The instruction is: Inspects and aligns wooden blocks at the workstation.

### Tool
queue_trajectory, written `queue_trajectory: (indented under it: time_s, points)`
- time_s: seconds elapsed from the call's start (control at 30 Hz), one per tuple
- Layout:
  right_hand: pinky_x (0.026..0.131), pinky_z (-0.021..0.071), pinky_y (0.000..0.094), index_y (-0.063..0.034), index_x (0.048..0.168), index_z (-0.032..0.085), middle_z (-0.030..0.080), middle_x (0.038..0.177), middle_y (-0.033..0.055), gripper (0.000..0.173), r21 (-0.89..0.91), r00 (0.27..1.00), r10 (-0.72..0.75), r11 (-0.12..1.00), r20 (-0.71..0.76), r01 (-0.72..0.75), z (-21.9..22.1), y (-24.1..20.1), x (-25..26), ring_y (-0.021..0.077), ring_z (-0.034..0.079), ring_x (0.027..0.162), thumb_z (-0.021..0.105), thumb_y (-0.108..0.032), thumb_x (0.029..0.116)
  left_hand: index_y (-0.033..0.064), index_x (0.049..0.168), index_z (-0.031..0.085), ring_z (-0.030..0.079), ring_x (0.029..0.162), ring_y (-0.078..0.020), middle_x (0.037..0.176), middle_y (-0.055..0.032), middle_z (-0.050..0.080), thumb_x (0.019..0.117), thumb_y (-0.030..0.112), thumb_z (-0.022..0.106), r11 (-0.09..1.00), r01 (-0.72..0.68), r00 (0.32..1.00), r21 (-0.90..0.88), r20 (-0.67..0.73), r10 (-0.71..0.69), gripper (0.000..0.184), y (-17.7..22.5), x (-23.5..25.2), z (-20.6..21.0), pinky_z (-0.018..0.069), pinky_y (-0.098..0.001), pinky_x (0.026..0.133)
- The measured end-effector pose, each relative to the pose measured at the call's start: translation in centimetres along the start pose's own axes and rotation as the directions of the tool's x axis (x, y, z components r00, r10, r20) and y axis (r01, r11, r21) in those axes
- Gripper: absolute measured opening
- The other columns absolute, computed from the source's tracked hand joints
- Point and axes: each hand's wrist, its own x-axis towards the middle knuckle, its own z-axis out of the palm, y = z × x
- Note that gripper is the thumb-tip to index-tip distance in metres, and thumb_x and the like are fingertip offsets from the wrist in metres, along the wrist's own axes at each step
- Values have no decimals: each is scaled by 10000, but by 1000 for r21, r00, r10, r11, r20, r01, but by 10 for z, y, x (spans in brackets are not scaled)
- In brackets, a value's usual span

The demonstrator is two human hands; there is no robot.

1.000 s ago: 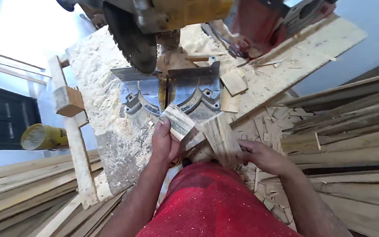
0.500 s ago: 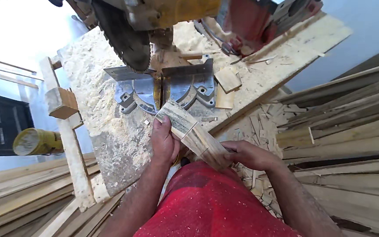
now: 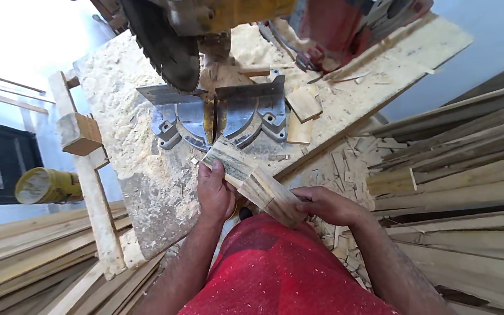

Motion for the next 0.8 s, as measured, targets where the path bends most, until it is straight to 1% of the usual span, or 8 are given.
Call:
queue_trajectory:
  time_s: [0.27,0.4,0.47,0.53,0.63,0.7,0.73,0.8]
  points:
    - [791,633,388,-218,1261,692,754,1013,-23,248,-30,995,-56,998,-81,54,10,-5,4,119,726,883,564,-197,1049,126,1420,439,679,1137,-320,1259,-159,659,1131,381,321,984,175,981,20,-84,-172,403,-15,-15,10,578,-571,946]
    - [677,614,387,-244,1157,709,726,881,-40,163,-113,979,-10,993,-206,-14,19,-8,4,110,695,759,621,-277,1024,146,1452,406,643,1208,-328,1331,-153,624,1130,397,299,975,219,974,-31,-59,-221,422,-17,-17,10,548,-593,989]
    - [618,590,360,-189,1066,699,697,811,-11,153,18,974,-56,998,-219,61,26,-5,3,131,669,696,664,-312,982,120,1416,433,647,1197,-321,1310,-159,633,1129,392,304,970,227,972,-92,-48,-232,416,-15,-16,9,547,-582,994]
    - [640,562,341,-110,1078,654,671,823,45,282,293,985,-117,944,-130,151,37,-3,2,150,645,713,653,-369,969,120,1384,462,660,1157,-294,1276,-144,645,1123,391,327,953,254,966,-167,-6,-258,400,-14,-18,8,560,-540,976]
    - [789,578,370,-93,1170,597,723,1022,80,531,482,991,-130,870,27,101,55,-1,6,168,688,890,724,-528,893,132,1316,528,696,988,-240,1165,-119,685,1113,432,332,909,326,945,-260,82,-315,411,-17,-20,3,587,-449,891]
    - [750,599,385,-169,1218,571,719,1010,27,584,308,995,-33,950,-94,60,64,-13,2,147,702,869,814,-488,793,94,1279,598,713,1013,-238,1140,-118,710,1105,475,322,889,361,932,-283,129,-338,502,-16,-21,0,583,-433,949]
    - [776,623,394,-235,1322,530,718,1053,-21,723,134,978,-4,991,-207,32,67,-21,-1,119,711,905,850,-520,740,77,1318,593,705,1090,-252,1200,-130,705,1105,498,304,891,359,933,-277,135,-334,553,-14,-20,-2,567,-440,997]
    - [894,599,449,-226,1532,427,678,1222,-2,997,-277,885,-122,961,-449,-8,73,-31,-6,152,677,1064,833,-620,711,69,1422,505,659,1218,-299,1336,-169,654,1111,501,258,901,333,943,-278,100,-318,586,-13,-18,-3,542,-472,1044]
